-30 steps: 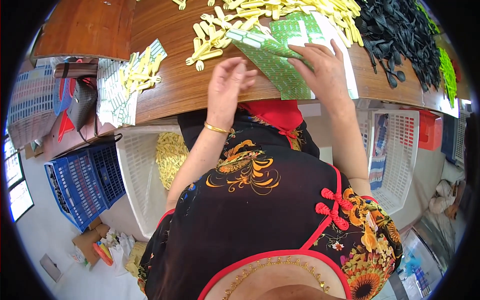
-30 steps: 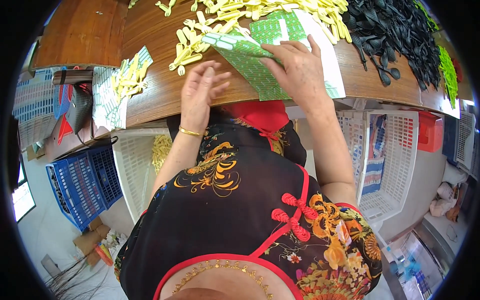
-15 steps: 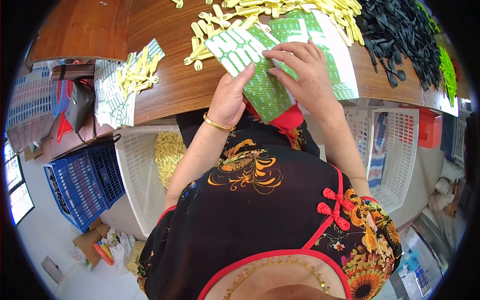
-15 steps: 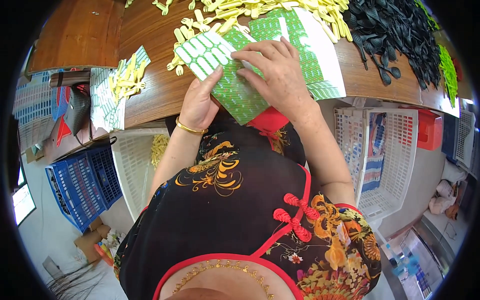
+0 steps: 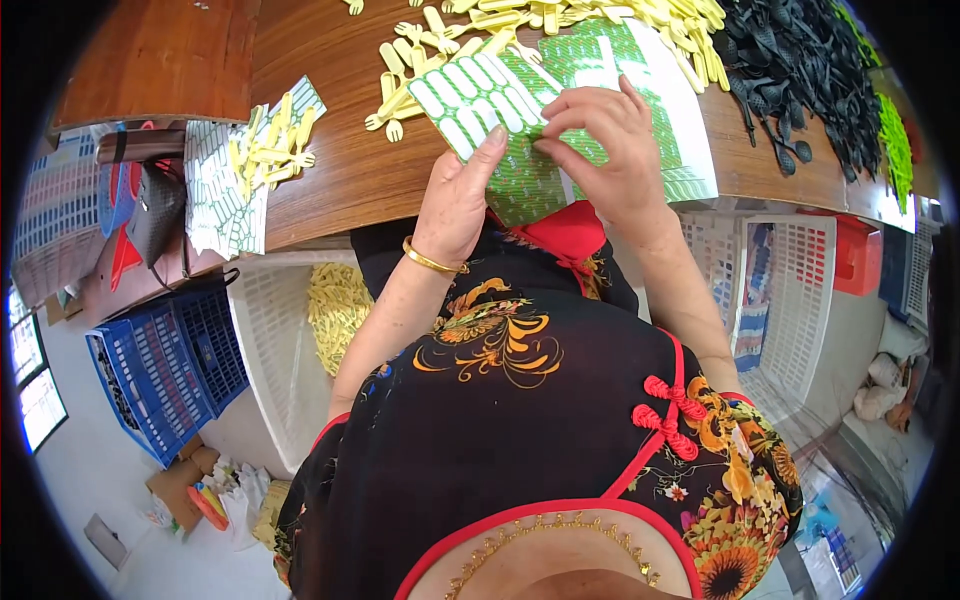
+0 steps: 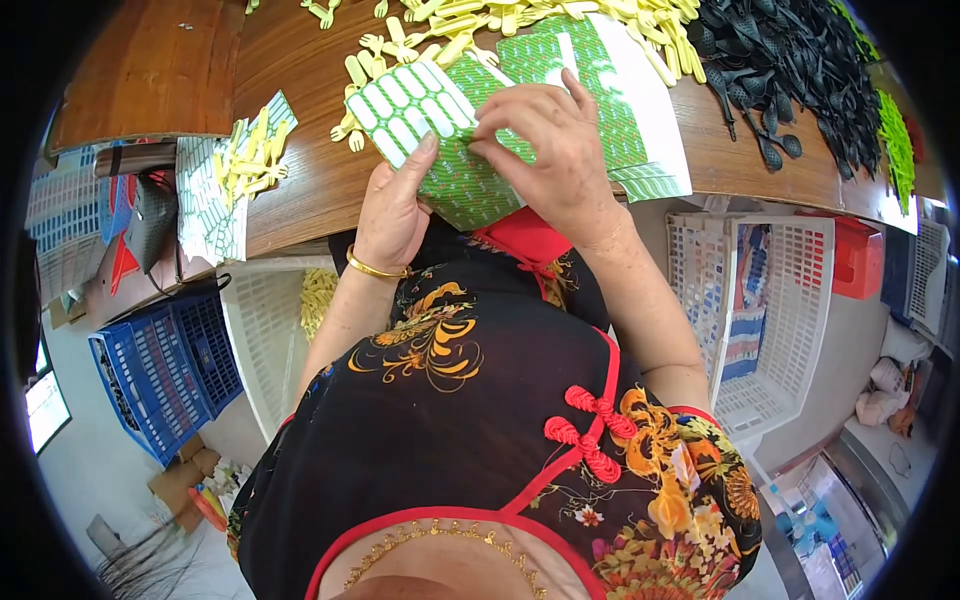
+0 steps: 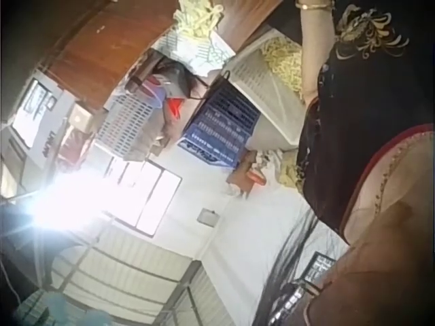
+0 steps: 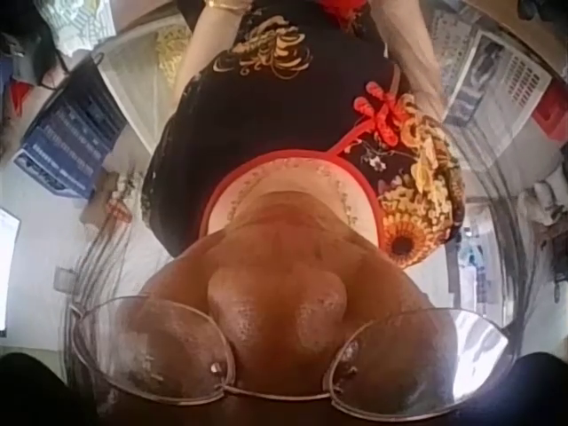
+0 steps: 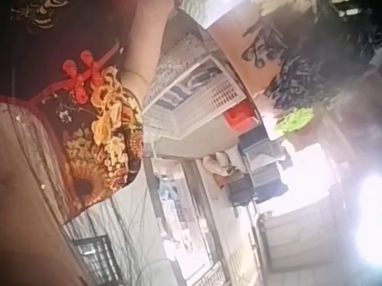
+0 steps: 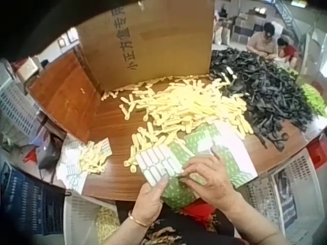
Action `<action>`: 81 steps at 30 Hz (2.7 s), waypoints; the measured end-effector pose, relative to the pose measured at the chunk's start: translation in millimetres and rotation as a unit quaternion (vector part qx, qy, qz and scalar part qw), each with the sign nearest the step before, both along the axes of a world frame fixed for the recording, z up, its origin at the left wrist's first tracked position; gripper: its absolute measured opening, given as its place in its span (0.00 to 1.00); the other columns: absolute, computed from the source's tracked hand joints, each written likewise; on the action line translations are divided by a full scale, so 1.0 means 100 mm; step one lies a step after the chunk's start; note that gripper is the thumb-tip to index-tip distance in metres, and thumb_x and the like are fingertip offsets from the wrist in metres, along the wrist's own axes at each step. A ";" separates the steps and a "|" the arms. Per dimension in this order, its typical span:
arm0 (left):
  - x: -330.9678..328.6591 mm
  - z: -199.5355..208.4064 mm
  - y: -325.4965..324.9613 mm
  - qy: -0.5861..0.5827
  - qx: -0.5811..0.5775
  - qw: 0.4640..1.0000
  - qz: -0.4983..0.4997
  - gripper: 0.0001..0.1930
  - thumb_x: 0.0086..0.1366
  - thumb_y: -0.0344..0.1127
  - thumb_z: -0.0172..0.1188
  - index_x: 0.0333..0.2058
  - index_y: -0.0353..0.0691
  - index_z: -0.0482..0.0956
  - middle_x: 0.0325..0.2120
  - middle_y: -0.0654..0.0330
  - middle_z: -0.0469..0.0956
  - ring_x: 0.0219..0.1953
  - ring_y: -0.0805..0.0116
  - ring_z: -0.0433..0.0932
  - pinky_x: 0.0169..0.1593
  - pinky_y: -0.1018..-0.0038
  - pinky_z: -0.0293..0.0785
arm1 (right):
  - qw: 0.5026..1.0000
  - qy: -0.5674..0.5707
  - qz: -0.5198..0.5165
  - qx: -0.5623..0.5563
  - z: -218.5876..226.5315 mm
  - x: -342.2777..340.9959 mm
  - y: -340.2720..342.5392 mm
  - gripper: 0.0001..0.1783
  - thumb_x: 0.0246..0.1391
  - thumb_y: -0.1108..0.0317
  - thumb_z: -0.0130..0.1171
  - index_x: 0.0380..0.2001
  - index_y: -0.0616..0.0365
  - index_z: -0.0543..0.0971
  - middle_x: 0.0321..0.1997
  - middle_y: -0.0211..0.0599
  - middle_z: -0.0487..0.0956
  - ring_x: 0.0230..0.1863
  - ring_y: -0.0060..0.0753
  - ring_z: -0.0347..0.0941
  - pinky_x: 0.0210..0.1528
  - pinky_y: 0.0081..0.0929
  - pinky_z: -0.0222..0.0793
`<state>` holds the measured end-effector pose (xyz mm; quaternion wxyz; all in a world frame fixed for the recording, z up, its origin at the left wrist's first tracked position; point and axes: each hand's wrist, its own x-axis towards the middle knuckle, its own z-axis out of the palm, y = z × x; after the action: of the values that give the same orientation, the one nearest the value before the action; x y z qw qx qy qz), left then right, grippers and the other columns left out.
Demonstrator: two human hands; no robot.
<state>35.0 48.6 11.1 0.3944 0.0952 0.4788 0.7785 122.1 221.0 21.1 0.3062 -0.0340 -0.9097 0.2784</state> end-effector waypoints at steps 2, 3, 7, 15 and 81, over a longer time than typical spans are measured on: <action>0.00 0.00 -0.02 0.019 -0.010 1.000 -0.001 0.20 0.77 0.43 0.54 0.56 0.33 0.76 0.50 0.63 0.80 0.51 0.76 0.76 0.56 0.75 0.71 | 0.999 -0.015 0.005 -0.033 0.02 0.00 0.00 0.11 0.48 0.68 0.73 0.35 0.43 0.84 0.42 0.20 0.83 0.52 0.28 0.77 0.72 0.50 0.52; 0.00 -0.03 -0.04 0.075 -0.048 0.996 -0.011 0.20 0.77 0.44 0.54 0.56 0.33 0.77 0.49 0.64 0.80 0.50 0.77 0.76 0.55 0.76 0.71 | 0.997 -0.029 0.009 -0.067 0.03 -0.01 0.00 0.10 0.48 0.68 0.73 0.34 0.44 0.84 0.42 0.21 0.83 0.52 0.28 0.77 0.72 0.50 0.52; -0.03 -0.08 -0.10 0.239 -0.099 0.966 -0.030 0.20 0.77 0.44 0.54 0.55 0.33 0.78 0.46 0.66 0.80 0.48 0.79 0.75 0.52 0.78 0.71 | 0.998 -0.042 0.013 -0.055 0.05 -0.03 0.02 0.09 0.47 0.68 0.73 0.33 0.43 0.84 0.41 0.20 0.83 0.51 0.28 0.78 0.72 0.52 0.51; -0.05 -0.02 -0.04 -0.070 0.027 0.997 -0.001 0.20 0.77 0.39 0.52 0.59 0.32 0.74 0.55 0.59 0.77 0.56 0.72 0.76 0.59 0.71 0.72 | 0.995 0.064 -0.020 0.077 -0.05 -0.02 -0.06 0.10 0.45 0.66 0.74 0.32 0.39 0.84 0.47 0.11 0.82 0.60 0.28 0.73 0.77 0.50 0.39; -0.06 -0.10 -0.05 0.089 -0.124 0.988 -0.023 0.25 0.79 0.50 0.48 0.43 0.30 0.81 0.33 0.65 0.81 0.35 0.82 0.73 0.40 0.80 0.72 | 0.991 0.074 0.096 -0.051 -0.12 -0.10 -0.18 0.41 0.47 0.83 0.67 0.65 0.48 0.71 0.54 0.25 0.82 0.48 0.26 0.80 0.53 0.29 0.68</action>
<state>29.4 43.3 0.6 0.3767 0.1252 0.6026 0.6923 112.4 202.7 9.1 0.3420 0.0587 -0.8682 0.3548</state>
